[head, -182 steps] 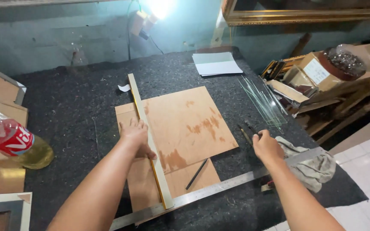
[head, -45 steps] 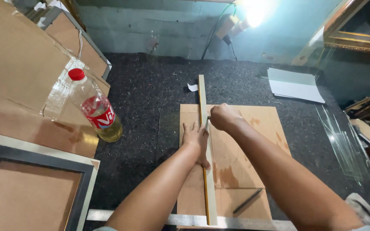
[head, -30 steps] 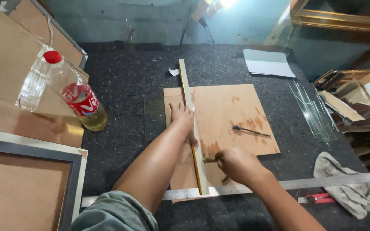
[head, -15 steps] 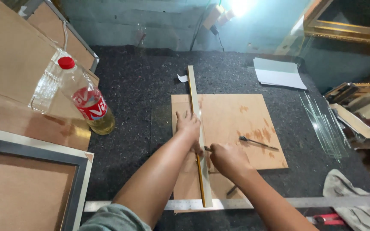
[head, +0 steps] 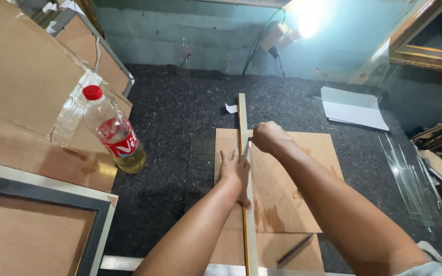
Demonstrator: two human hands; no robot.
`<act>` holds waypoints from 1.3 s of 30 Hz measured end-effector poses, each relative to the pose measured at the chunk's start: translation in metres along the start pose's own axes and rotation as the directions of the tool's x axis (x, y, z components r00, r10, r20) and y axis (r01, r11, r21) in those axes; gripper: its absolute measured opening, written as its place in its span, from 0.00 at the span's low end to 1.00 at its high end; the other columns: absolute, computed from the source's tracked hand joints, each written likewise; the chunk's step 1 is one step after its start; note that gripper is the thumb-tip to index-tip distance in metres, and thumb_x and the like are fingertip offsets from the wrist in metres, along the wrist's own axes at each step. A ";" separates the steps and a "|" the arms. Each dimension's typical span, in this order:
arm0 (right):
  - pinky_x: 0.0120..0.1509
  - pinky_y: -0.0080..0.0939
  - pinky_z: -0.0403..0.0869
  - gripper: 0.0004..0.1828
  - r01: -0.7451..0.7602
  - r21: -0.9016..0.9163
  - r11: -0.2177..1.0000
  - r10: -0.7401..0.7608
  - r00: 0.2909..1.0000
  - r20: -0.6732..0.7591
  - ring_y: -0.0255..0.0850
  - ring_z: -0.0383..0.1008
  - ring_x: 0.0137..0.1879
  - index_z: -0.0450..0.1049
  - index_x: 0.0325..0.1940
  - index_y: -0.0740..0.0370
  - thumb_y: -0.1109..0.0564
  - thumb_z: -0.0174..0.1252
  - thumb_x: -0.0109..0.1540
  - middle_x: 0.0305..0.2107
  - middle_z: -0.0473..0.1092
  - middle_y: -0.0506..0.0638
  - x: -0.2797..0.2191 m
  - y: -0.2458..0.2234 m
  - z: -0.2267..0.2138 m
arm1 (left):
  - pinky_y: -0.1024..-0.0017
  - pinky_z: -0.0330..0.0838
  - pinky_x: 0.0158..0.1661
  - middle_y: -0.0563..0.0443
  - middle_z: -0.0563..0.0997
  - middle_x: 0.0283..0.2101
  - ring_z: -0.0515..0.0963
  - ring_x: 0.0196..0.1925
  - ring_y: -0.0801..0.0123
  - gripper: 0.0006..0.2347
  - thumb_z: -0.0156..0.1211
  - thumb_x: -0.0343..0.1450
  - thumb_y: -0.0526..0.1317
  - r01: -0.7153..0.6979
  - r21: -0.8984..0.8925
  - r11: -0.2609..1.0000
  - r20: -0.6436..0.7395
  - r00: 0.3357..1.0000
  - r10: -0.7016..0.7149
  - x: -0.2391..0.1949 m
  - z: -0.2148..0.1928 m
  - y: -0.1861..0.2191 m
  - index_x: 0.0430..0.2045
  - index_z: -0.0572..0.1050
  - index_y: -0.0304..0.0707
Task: Measuring, marking, and cutting a piece of glass for a picture frame using a ruler and glass cutter.
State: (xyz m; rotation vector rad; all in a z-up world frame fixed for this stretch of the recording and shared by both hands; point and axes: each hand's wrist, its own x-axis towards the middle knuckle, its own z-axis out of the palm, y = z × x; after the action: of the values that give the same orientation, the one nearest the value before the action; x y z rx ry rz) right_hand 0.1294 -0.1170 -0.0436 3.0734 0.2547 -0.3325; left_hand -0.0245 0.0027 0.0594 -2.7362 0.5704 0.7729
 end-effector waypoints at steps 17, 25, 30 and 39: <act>0.17 0.32 0.51 0.15 -0.283 0.272 0.920 0.108 0.849 0.517 0.31 0.50 0.13 0.60 0.14 0.59 0.53 0.44 0.54 0.07 0.50 0.43 -0.016 -0.015 -0.065 | 0.43 0.36 0.58 0.51 0.44 0.65 0.34 0.67 0.56 0.38 0.54 0.58 0.57 -0.026 0.067 0.997 0.044 0.999 0.023 0.015 0.008 0.001 0.60 0.45 0.43; 0.43 0.39 0.74 0.18 0.319 -0.383 0.867 -0.180 0.917 0.357 0.40 0.73 0.43 0.73 0.42 0.50 0.56 0.39 0.56 0.38 0.72 0.46 0.002 -0.012 -0.049 | 0.40 0.38 0.58 0.52 0.46 0.65 0.35 0.67 0.54 0.46 0.54 0.48 0.66 -0.034 0.123 0.992 -0.003 0.999 0.035 0.046 0.028 -0.001 0.59 0.49 0.45; 0.46 0.42 0.74 0.22 0.007 -0.105 0.994 0.024 0.956 0.291 0.40 0.71 0.47 0.73 0.42 0.52 0.38 0.47 0.54 0.38 0.72 0.46 0.063 0.013 0.011 | 0.37 0.34 0.56 0.50 0.43 0.65 0.32 0.66 0.52 0.40 0.58 0.56 0.57 0.000 0.053 0.999 0.020 1.000 -0.001 0.041 0.024 0.003 0.59 0.46 0.43; 0.47 0.41 0.73 0.19 -0.023 -0.119 0.993 0.055 0.961 0.271 0.41 0.72 0.47 0.73 0.43 0.51 0.42 0.46 0.55 0.40 0.72 0.46 0.003 -0.010 -0.039 | 0.39 0.34 0.57 0.51 0.42 0.65 0.33 0.66 0.54 0.39 0.58 0.57 0.53 -0.019 0.060 0.998 0.026 1.000 0.018 0.032 0.017 0.003 0.59 0.45 0.42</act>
State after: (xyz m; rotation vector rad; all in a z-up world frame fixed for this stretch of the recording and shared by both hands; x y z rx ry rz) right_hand 0.1393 -0.1043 -0.0061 2.8692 0.1932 -0.7064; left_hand -0.0079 -0.0037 0.0272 -2.6658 0.6047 0.7805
